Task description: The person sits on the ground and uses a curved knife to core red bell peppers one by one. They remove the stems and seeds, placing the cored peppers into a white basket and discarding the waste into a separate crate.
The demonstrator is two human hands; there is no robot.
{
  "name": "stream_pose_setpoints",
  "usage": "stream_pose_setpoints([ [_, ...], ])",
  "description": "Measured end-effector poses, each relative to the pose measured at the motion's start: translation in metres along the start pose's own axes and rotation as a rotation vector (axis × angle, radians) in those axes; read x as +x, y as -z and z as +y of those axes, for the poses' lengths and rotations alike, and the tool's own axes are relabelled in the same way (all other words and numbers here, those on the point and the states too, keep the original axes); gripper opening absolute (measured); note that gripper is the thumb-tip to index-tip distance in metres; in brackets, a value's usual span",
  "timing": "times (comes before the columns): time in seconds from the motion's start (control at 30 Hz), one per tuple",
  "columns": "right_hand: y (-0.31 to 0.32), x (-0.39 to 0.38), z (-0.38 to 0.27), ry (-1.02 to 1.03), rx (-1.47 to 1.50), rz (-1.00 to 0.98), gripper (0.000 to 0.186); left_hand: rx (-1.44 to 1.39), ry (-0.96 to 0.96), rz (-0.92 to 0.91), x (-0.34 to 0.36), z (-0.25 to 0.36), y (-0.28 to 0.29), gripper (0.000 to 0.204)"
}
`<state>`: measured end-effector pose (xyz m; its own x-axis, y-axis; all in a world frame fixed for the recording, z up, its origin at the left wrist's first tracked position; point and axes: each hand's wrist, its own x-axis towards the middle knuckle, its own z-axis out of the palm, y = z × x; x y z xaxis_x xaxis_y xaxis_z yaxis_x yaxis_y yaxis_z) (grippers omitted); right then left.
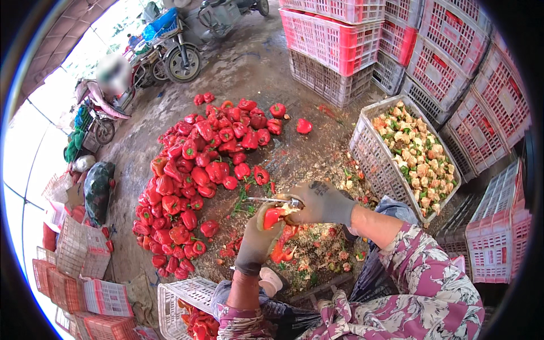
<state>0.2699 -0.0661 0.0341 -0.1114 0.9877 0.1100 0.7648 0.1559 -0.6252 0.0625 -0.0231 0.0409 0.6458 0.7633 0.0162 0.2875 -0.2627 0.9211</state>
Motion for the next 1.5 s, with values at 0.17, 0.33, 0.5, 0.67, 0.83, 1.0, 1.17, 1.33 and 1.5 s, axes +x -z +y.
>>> stream_pose_setpoints([
  [0.17,0.003,0.001,-0.011,-0.024,-0.148,-0.133,0.052,0.038,-0.062,0.038,0.001,-0.014,-0.01,0.036],
  [0.33,-0.028,-0.008,0.02,-0.04,0.201,0.057,0.045,-0.167,0.124,0.079,0.006,-0.005,-0.016,0.034],
  [0.5,-0.008,0.004,0.004,-0.284,0.649,-0.109,0.05,-0.319,0.161,0.142,0.006,-0.022,-0.015,0.038],
  [0.67,-0.012,-0.002,0.012,-0.204,0.411,-0.167,0.054,-0.147,0.147,0.118,0.007,-0.014,-0.012,0.035],
  [0.83,-0.016,-0.004,0.01,0.089,0.097,0.002,0.042,-0.37,0.254,0.168,0.011,-0.028,-0.016,0.031],
  [1.0,-0.014,-0.005,0.0,0.118,0.114,0.252,0.036,-0.484,0.319,0.067,0.008,-0.037,-0.032,0.034],
  [1.17,0.025,0.004,0.002,-0.279,1.089,0.283,0.034,-0.573,0.218,0.164,0.01,-0.031,-0.019,0.03],
  [1.33,0.054,-0.012,0.017,-0.396,1.325,0.49,0.036,-0.444,0.099,0.228,-0.009,-0.008,0.015,0.043],
  [1.5,0.114,-0.075,0.052,-0.465,0.87,0.713,0.031,-0.047,-0.028,0.52,-0.066,-0.015,0.075,0.024],
])
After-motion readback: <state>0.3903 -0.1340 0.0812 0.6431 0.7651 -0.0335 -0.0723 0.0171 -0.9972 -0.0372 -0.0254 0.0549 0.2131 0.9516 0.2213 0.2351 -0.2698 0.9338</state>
